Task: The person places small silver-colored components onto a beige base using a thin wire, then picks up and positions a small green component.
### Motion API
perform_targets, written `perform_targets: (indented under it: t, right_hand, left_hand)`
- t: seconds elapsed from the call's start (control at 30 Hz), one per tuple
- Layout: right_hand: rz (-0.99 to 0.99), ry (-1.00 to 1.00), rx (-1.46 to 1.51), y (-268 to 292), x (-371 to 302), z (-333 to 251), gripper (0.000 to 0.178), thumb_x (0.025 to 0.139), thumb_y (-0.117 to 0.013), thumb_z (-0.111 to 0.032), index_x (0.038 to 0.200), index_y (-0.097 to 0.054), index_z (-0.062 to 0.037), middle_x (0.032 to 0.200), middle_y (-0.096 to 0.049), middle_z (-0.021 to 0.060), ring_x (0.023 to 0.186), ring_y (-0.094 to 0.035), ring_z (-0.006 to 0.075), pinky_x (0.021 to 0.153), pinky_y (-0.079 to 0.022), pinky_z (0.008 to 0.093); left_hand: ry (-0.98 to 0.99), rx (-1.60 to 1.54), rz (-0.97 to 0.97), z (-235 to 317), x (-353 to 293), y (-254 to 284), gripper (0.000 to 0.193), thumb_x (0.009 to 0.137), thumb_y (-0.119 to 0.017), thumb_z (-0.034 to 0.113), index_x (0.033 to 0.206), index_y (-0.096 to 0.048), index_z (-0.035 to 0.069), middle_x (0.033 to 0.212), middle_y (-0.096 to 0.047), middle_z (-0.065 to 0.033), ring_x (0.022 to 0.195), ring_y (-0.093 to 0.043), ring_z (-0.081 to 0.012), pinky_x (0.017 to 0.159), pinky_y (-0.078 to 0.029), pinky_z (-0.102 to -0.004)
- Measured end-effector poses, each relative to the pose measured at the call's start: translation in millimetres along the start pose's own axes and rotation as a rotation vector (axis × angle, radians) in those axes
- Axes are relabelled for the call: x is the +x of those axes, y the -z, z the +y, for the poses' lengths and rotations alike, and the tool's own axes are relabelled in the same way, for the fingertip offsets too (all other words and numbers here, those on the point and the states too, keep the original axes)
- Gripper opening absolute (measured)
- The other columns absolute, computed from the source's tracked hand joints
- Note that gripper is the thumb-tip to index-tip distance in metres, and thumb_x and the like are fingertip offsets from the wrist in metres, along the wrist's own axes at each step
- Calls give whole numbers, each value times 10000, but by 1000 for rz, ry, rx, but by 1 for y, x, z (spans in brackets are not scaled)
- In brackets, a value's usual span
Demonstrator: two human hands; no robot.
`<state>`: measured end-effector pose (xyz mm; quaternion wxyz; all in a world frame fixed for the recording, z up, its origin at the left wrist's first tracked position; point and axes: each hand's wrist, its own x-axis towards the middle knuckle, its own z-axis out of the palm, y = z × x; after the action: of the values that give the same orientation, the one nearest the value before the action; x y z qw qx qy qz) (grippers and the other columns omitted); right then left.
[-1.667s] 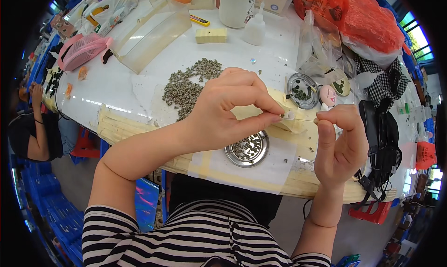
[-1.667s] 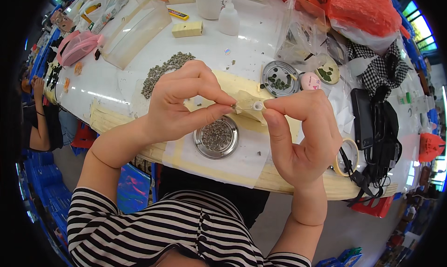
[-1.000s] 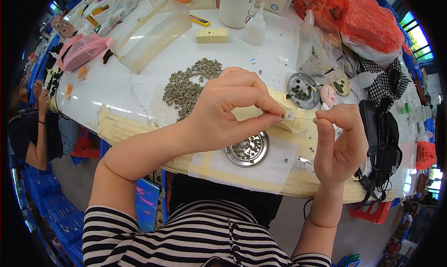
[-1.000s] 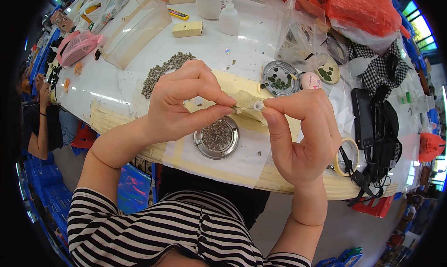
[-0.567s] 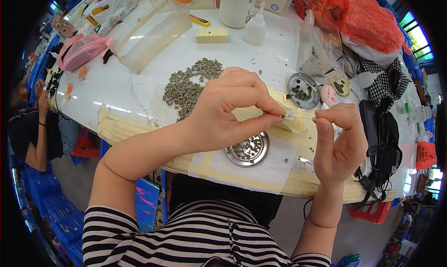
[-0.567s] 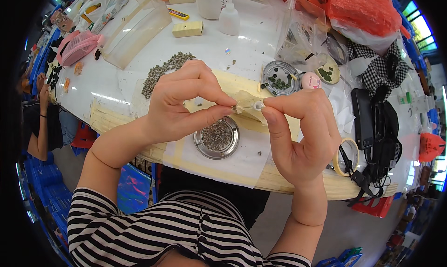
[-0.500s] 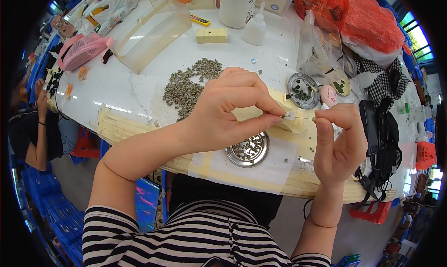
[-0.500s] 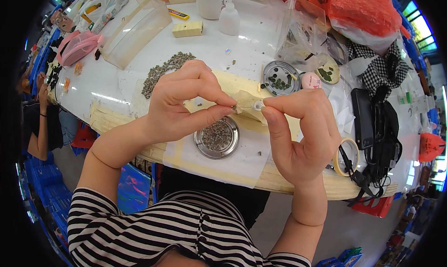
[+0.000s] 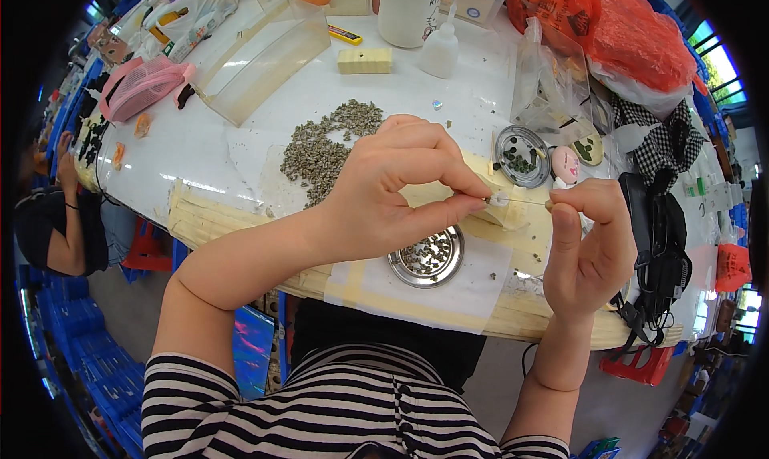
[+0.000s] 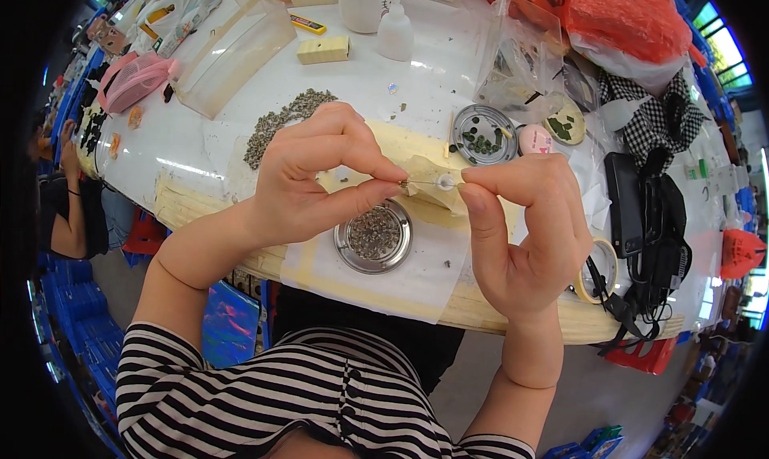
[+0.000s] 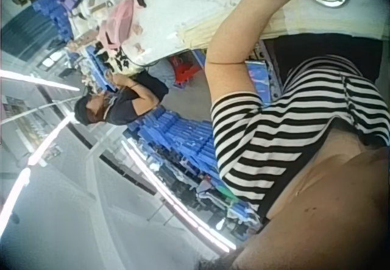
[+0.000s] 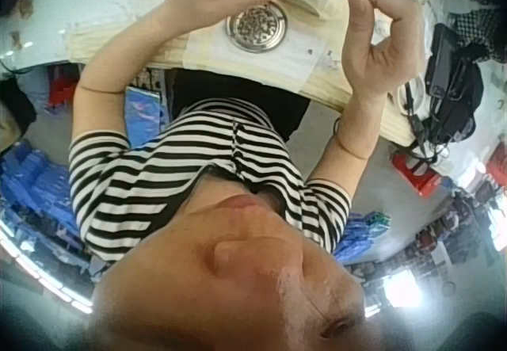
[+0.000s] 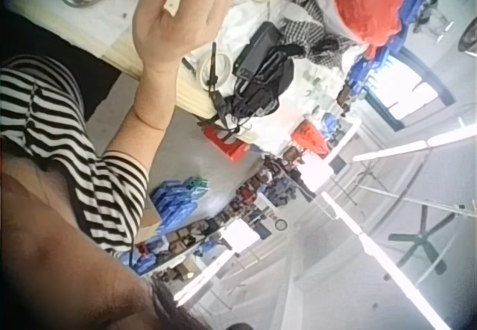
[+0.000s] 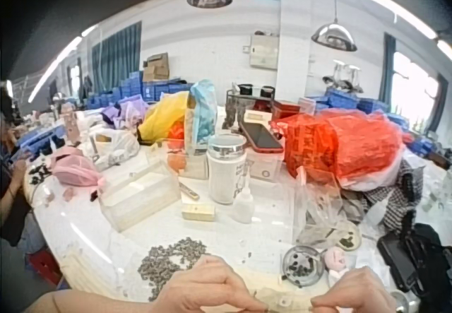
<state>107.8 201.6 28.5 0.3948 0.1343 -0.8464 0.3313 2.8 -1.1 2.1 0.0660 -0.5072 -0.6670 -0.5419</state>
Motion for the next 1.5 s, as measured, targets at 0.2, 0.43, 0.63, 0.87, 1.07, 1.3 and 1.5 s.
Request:
perform_targets:
  t: [0.2, 0.43, 0.63, 0.87, 1.07, 1.3, 1.5]
  right_hand:
    - [-106, -64, -209, 6, 9, 2, 110, 817, -732, -10, 813, -623, -23, 763, -611, 84, 727, -564, 266, 717, -458, 357]
    - [-355, -85, -327, 0, 4, 6, 107, 807, -741, -66, 830, -643, -29, 757, -588, 81, 779, -554, 294, 777, -432, 393]
    - [-234, -77, -242, 0, 7, 1, 144, 785, -775, -81, 901, -711, -25, 774, -615, 87, 749, -564, 267, 716, -444, 361]
    - [-274, -173, 177, -7, 2, -8, 117, 787, -780, -49, 880, -717, -15, 807, -666, 79, 739, -593, 212, 668, -454, 305]
    - [-230, -158, 214, -12, 0, -8, 121, 760, -795, -7, 841, -706, -17, 769, -652, 69, 696, -573, 202, 639, -438, 300]
    - [-98, 28, 29, -14, 0, -10, 193, 710, -814, 14, 880, -739, -36, 750, -644, 56, 676, -558, 201, 617, -431, 297]
    - [-111, 39, 10, -15, 0, -10, 211, 711, -810, 9, 907, -752, -46, 752, -645, 52, 678, -558, 198, 616, -432, 301]
  left_hand:
    - [-26, 14, 6, -1, 2, -1, 225, 723, -813, -5, 925, -769, 84, 803, -644, -15, 762, -573, -153, 684, -433, -279]
    - [-27, 19, 12, -1, 1, 0, 232, 714, -816, -10, 921, -769, 82, 792, -636, -12, 754, -565, -152, 680, -429, -279]
    - [-57, 10, 31, 0, 2, 1, 247, 717, -815, -9, 938, -772, 93, 779, -627, -1, 741, -558, -145, 673, -418, -276]
    - [-133, -18, 36, -2, 1, -2, 237, 720, -824, 14, 934, -775, 104, 774, -622, 15, 709, -544, -141, 680, -393, -283]
    - [-172, 35, 54, -1, 2, -1, 229, 709, -822, 10, 916, -766, 91, 760, -623, 7, 685, -554, -146, 702, -401, -302]
    - [-128, 102, 92, 0, 1, -1, 218, 705, -810, -4, 895, -752, 86, 757, -632, 0, 691, -571, -149, 714, -408, -294]
    - [-128, 85, 100, 0, 2, -1, 218, 709, -809, -2, 900, -752, 88, 755, -630, -2, 689, -568, -149, 706, -404, -291]
